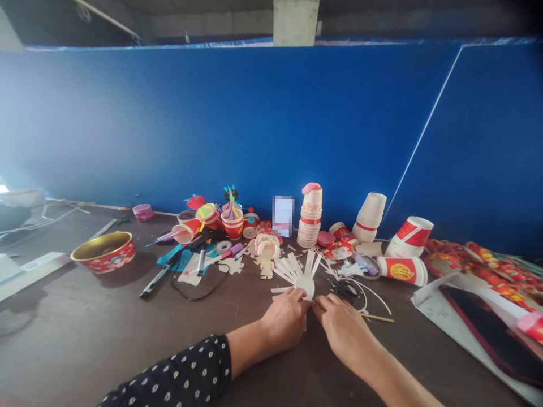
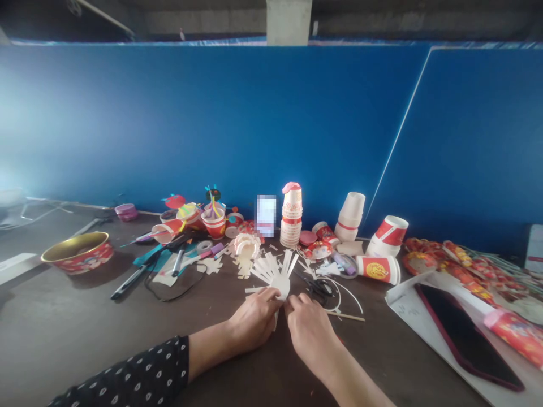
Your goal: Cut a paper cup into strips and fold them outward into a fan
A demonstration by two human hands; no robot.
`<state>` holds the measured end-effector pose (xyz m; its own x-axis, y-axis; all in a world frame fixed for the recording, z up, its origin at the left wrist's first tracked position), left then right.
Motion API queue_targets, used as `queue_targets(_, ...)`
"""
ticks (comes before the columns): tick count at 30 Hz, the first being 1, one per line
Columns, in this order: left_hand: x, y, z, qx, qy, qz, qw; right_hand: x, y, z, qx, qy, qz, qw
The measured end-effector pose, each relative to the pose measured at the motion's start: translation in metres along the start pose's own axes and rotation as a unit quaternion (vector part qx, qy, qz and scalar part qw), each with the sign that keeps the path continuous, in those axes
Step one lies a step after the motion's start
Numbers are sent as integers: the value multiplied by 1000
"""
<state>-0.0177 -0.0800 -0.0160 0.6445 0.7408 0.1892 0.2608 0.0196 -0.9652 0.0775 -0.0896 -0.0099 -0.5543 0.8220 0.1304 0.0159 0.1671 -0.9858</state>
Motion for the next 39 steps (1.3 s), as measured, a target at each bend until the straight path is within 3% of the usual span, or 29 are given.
queue_targets(10, 3, 12, 3, 53, -6, 14, 998, -3, -4, -9, 89, 29, -28, 995)
queue_targets(18, 2, 4, -1, 54, 6, 40, 998, -3, -10, -13, 136, 20, -7, 990)
queue_targets(39, 14, 8, 14, 45, -30, -22, 998, 7, -2, -18, 129, 10, -48, 990)
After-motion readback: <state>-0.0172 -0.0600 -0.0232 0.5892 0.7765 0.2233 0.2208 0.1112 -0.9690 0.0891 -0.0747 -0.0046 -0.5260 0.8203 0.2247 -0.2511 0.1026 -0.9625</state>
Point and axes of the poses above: each hand's wrist, its own x-axis towards the middle knuckle, its own y-axis out of the palm, z = x × y, the point moved 5 cm from there along x, towards the middle knuckle, and after that the axes turned 2 degrees about -z, right-handed, at the moved point
